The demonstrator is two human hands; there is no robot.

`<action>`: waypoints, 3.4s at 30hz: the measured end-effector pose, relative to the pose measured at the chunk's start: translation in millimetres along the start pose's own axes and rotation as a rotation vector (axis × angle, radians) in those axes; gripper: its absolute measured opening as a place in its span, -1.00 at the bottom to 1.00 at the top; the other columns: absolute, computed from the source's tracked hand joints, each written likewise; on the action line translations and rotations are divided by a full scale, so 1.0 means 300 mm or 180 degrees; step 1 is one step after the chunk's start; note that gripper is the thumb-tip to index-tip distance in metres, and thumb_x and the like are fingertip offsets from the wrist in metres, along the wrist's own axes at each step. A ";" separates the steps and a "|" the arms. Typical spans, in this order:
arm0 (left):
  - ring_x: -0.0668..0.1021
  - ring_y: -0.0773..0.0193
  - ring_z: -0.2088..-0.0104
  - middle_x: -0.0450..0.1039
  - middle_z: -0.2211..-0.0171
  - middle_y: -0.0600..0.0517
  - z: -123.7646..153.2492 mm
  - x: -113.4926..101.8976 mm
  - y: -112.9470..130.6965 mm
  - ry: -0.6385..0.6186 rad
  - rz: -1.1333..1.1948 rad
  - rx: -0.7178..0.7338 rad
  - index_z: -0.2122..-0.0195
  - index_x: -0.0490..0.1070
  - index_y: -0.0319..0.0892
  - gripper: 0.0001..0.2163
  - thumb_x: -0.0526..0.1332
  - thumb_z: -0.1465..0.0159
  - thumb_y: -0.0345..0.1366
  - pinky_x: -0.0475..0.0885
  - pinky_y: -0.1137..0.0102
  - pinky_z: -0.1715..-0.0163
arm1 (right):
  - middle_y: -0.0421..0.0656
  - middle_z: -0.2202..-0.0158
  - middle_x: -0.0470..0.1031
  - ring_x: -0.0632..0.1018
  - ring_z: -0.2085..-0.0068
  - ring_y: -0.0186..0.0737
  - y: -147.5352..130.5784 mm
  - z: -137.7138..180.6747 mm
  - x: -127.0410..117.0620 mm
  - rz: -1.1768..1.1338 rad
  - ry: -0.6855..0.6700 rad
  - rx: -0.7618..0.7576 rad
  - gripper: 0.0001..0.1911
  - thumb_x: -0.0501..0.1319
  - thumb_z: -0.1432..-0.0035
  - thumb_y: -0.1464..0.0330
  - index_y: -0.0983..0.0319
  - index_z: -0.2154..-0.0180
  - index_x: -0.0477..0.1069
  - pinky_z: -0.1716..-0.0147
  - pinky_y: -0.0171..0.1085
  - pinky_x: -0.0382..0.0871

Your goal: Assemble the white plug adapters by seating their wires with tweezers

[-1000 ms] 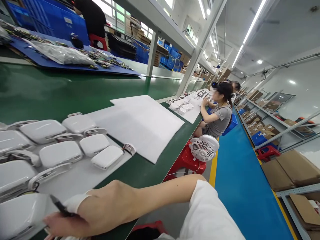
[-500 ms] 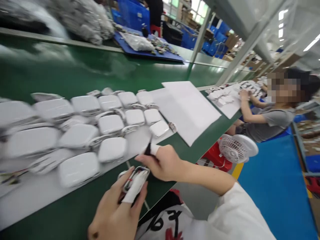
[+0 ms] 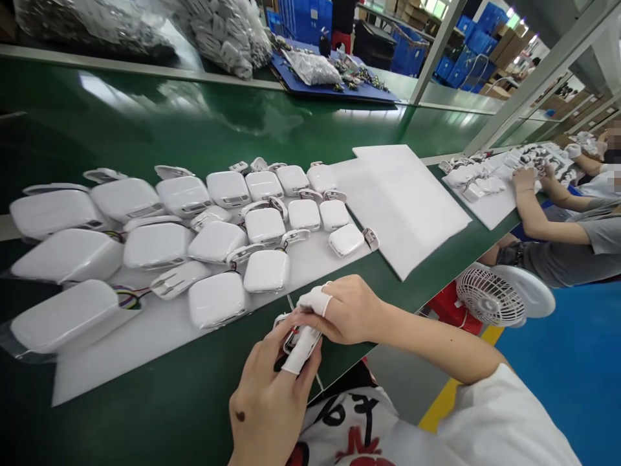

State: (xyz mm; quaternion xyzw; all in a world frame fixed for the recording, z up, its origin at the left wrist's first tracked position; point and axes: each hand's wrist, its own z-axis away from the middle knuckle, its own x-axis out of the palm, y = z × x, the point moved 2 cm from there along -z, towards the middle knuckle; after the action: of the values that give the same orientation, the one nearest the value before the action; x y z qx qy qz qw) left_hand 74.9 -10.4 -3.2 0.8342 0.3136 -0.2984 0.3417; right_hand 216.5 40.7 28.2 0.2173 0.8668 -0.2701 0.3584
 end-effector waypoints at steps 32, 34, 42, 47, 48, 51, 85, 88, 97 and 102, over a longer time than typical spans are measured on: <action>0.50 0.24 0.30 0.46 0.05 -0.10 0.021 0.001 0.003 0.0114 0.0051 -0.0028 0.14 0.44 -0.27 -0.82 0.20 -0.21 -0.45 0.43 0.41 0.39 | -0.32 0.66 0.10 0.14 0.63 -0.38 -0.043 0.018 0.027 -0.0256 0.0013 0.0962 -0.69 0.03 -0.25 0.44 0.19 0.55 0.08 0.62 -0.34 0.03; 0.52 0.19 0.21 0.46 0.05 -0.14 0.029 -0.002 0.004 0.0226 0.0040 -0.0023 0.07 0.40 -0.32 -0.75 0.22 -0.20 -0.44 0.44 0.41 0.32 | -0.30 0.66 0.14 0.14 0.63 -0.38 -0.047 0.016 0.030 -0.0202 0.0107 0.0893 -0.73 0.04 -0.24 0.45 0.20 0.53 0.12 0.62 -0.34 0.03; 0.52 0.13 0.20 0.42 -0.01 -0.13 0.051 0.008 0.003 0.0107 -0.0067 0.0055 0.04 0.40 -0.28 -0.71 0.20 -0.18 -0.52 0.42 0.39 0.40 | -0.25 0.65 0.25 0.23 0.62 -0.36 -0.120 -0.033 -0.055 -0.0243 0.0507 0.0698 -0.75 -0.01 -0.25 0.50 0.20 0.49 0.17 0.61 -0.35 0.12; 0.52 0.15 0.21 0.42 0.00 -0.12 0.043 0.008 0.007 0.0173 -0.0143 0.0070 0.04 0.39 -0.29 -0.69 0.23 -0.17 -0.51 0.43 0.39 0.40 | -0.25 0.61 0.30 0.26 0.60 -0.37 -0.079 -0.053 -0.066 -0.0562 0.0254 0.0614 -0.80 0.01 -0.28 0.44 0.21 0.43 0.23 0.60 -0.37 0.14; 0.52 0.15 0.21 0.43 0.01 -0.12 0.043 0.007 0.008 0.0201 -0.0142 0.0073 0.04 0.39 -0.30 -0.70 0.24 -0.17 -0.50 0.43 0.39 0.39 | -0.25 0.60 0.29 0.25 0.60 -0.37 -0.064 -0.045 -0.057 -0.0618 0.0225 0.0586 -0.81 0.02 -0.28 0.43 0.21 0.42 0.24 0.60 -0.37 0.13; 0.52 0.14 0.18 0.44 0.02 -0.12 0.044 0.007 0.008 0.0260 -0.0109 0.0071 0.09 0.41 -0.32 -0.75 0.24 -0.18 -0.47 0.44 0.39 0.38 | -0.26 0.60 0.28 0.23 0.60 -0.37 -0.034 -0.008 -0.023 -0.0642 0.0207 0.0470 -0.83 0.02 -0.28 0.44 0.21 0.40 0.23 0.60 -0.35 0.10; 0.52 0.19 0.25 0.42 -0.02 -0.07 0.049 0.011 0.007 0.0084 -0.0016 0.0026 0.02 0.37 -0.24 -0.73 0.17 -0.23 -0.46 0.41 0.40 0.39 | -0.32 0.68 0.10 0.18 0.63 -0.44 -0.103 0.010 -0.074 -0.0078 0.0857 0.1676 -0.69 0.09 -0.21 0.43 0.23 0.58 0.18 0.64 -0.40 0.07; 0.52 0.22 0.30 0.45 0.01 -0.08 0.040 0.009 0.010 0.0153 -0.0011 0.0022 0.05 0.38 -0.27 -0.75 0.17 -0.23 -0.43 0.40 0.40 0.41 | -0.33 0.69 0.08 0.14 0.65 -0.47 -0.114 0.011 -0.086 -0.0188 0.0908 0.1947 -0.67 0.11 -0.20 0.42 0.24 0.60 0.16 0.66 -0.42 0.03; 0.51 0.26 0.35 0.46 0.03 -0.09 0.041 0.005 0.009 0.0129 0.0096 -0.0005 0.03 0.35 -0.31 -0.73 0.17 -0.24 -0.44 0.38 0.42 0.42 | -0.35 0.70 -0.02 0.05 0.62 -0.47 -0.094 0.018 -0.015 -0.0272 0.0790 0.2260 -0.61 0.15 -0.14 0.38 0.25 0.66 0.06 0.68 -0.42 -0.04; 0.51 0.28 0.33 0.47 0.05 -0.09 0.043 0.010 0.005 0.0119 0.0204 -0.0086 -0.07 0.28 -0.33 -0.65 0.16 -0.25 -0.42 0.40 0.44 0.42 | -0.34 0.69 0.01 0.06 0.62 -0.47 -0.091 0.031 0.006 -0.0438 0.1021 0.2531 -0.64 0.15 -0.13 0.36 0.25 0.64 0.11 0.68 -0.42 -0.01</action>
State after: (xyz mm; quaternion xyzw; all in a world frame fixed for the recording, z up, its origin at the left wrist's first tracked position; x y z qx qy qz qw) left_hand 74.3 -20.2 -12.4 0.8445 0.2971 -0.2674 0.3564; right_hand 204.5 14.3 30.0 0.3195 0.7525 -0.5690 0.0888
